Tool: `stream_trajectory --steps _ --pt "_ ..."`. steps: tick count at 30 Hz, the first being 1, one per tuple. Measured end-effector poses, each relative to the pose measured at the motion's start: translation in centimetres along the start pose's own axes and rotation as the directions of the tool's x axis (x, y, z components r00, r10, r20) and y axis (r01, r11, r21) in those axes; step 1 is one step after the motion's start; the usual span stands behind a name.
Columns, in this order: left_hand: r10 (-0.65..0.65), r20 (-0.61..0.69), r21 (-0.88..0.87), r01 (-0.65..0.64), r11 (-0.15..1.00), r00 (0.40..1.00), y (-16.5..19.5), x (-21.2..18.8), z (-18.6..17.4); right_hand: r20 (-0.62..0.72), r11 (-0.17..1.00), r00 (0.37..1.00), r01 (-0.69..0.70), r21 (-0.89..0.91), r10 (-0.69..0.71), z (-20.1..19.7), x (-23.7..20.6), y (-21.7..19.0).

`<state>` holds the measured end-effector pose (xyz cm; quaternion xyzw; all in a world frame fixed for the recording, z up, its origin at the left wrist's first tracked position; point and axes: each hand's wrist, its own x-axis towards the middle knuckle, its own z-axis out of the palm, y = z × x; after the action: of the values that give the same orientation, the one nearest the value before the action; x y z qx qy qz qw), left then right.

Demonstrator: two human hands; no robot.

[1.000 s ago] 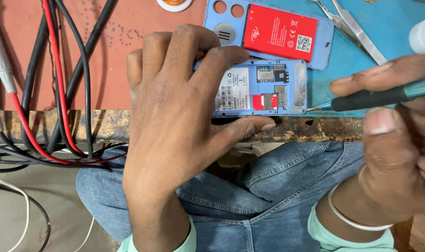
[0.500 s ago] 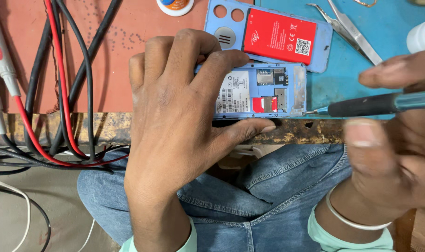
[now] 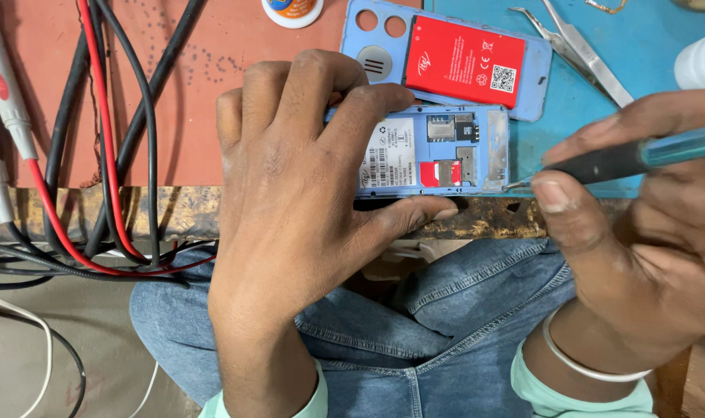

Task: The person removes the back cover of a light blue feature phone, then uses a screwdriver to pry off the front keypad assembly. They use tweezers to lift the keypad circuit board from the frame, exposing the internal components.

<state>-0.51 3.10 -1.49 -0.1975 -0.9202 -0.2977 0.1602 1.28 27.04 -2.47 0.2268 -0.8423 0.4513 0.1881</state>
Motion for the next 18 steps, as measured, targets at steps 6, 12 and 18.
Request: stream_trajectory --steps 6,12,18 --pt "0.006 -0.003 0.006 -0.006 1.000 1.000 0.0 0.0 0.0 0.044 0.985 0.999 -0.004 -0.175 0.012 0.1 0.6 -0.5" --pt "0.005 0.001 0.004 -0.005 1.000 1.000 -0.1 0.0 0.1 0.040 0.982 0.990 -0.137 0.132 0.132 -0.9 -1.0 0.5" --pt "0.012 -0.002 -0.003 -0.012 1.000 1.000 -0.2 0.1 0.0 0.027 0.988 0.994 -0.104 0.111 0.101 -1.1 -1.0 1.9"
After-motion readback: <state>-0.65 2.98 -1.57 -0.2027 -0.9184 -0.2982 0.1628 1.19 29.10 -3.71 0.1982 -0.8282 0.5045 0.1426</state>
